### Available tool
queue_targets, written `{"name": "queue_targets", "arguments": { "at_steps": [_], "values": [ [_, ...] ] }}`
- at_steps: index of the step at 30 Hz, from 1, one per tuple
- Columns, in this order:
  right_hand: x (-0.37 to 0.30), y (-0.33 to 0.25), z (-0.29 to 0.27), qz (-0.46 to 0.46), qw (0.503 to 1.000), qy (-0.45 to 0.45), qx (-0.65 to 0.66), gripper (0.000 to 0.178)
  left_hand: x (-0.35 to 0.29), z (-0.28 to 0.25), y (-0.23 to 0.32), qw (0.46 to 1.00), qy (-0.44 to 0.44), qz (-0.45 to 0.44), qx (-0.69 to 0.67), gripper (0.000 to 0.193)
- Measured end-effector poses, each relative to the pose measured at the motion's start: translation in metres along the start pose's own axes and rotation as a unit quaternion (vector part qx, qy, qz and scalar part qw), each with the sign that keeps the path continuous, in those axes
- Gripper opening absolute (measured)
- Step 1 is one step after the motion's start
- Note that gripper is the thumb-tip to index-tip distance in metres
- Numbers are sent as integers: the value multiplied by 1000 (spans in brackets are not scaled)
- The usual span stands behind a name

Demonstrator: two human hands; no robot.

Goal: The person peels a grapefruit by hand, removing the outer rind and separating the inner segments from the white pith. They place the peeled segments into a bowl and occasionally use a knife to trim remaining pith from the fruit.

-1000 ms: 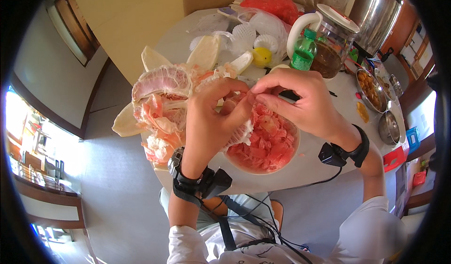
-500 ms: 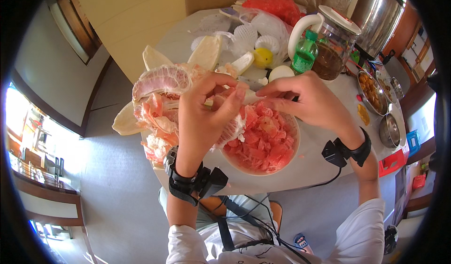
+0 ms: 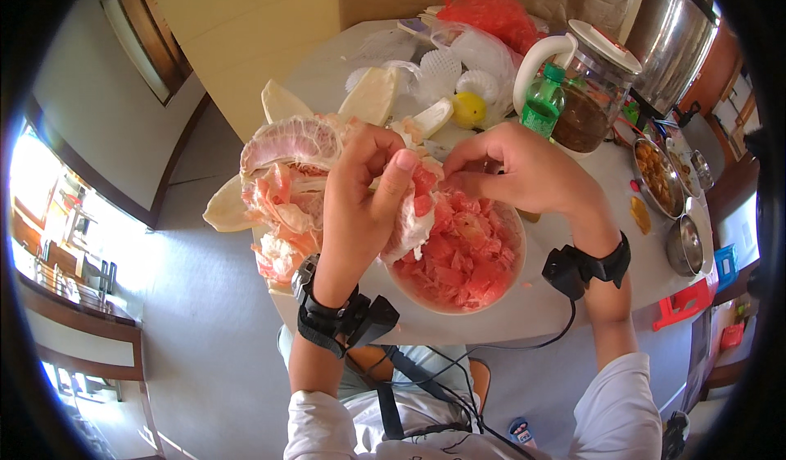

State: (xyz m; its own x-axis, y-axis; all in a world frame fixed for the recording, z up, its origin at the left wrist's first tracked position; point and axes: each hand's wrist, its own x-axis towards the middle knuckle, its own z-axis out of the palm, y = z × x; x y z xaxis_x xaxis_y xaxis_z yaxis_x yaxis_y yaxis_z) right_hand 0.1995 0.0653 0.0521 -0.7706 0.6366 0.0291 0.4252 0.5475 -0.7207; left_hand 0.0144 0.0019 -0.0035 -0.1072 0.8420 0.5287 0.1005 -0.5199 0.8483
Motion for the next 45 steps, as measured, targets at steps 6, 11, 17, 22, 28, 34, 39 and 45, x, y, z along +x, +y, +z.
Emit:
{"name": "queue_targets", "arguments": {
  "at_steps": [6,11,17,22,28,34,39,45],
  "values": [
    [-1,2,11,-111,982,120,98,18,-1,3,-2,995,4,32,94,23],
    [-4,1,13,-223,965,141,-8,15,-2,3,-1,998,-32,1,53,26],
    [-4,4,12,-292,927,212,-100,10,-4,5,3,992,-109,-22,59,32],
    [-5,1,12,-323,888,278,-170,5,-7,8,5,996,-52,-12,65,22],
    [-7,-4,-2,-191,928,320,-8,8,-2,-4,5,998,60,-5,-30,23],
    [49,20,-3,-132,960,241,46,13,0,-4,2,993,100,-15,-66,28],
    [76,30,-4,-4,988,128,-88,24,0,-2,3,993,78,-36,-79,28],
    [21,-2,6,-66,963,7,260,33,-3,-1,3,997,35,-52,-40,21]
  ]
}}
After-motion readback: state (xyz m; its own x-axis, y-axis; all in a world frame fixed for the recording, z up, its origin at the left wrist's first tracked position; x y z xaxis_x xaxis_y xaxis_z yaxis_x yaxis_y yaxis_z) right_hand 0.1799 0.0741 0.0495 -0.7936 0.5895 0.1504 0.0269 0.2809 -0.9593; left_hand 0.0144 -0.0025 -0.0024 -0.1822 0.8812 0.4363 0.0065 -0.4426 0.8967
